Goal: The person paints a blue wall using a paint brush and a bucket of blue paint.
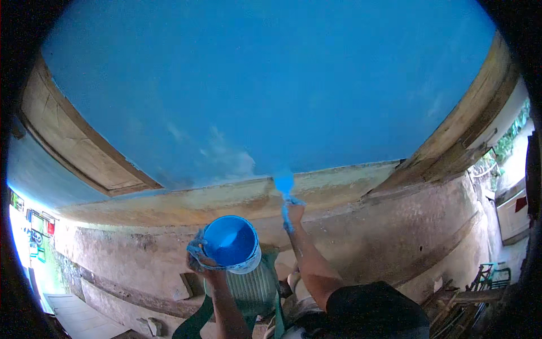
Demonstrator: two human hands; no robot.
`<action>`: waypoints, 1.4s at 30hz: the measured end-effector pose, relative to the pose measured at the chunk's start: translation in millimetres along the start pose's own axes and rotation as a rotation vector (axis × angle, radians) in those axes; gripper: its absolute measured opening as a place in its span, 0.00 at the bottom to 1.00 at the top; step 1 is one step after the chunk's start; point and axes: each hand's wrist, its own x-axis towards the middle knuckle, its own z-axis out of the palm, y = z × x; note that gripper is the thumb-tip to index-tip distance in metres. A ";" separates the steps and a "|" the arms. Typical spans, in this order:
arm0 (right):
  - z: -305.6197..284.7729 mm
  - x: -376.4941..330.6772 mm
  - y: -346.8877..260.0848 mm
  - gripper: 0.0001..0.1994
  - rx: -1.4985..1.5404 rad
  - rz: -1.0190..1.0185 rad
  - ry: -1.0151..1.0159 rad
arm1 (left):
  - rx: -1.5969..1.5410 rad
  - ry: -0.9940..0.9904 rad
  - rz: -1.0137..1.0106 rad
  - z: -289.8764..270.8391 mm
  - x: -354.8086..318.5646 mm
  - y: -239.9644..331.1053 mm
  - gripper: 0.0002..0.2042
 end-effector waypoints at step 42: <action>-94.2 95.2 21.3 0.17 -0.039 -0.146 0.139 | -0.784 0.166 -0.270 -24.9 26.6 67.5 0.21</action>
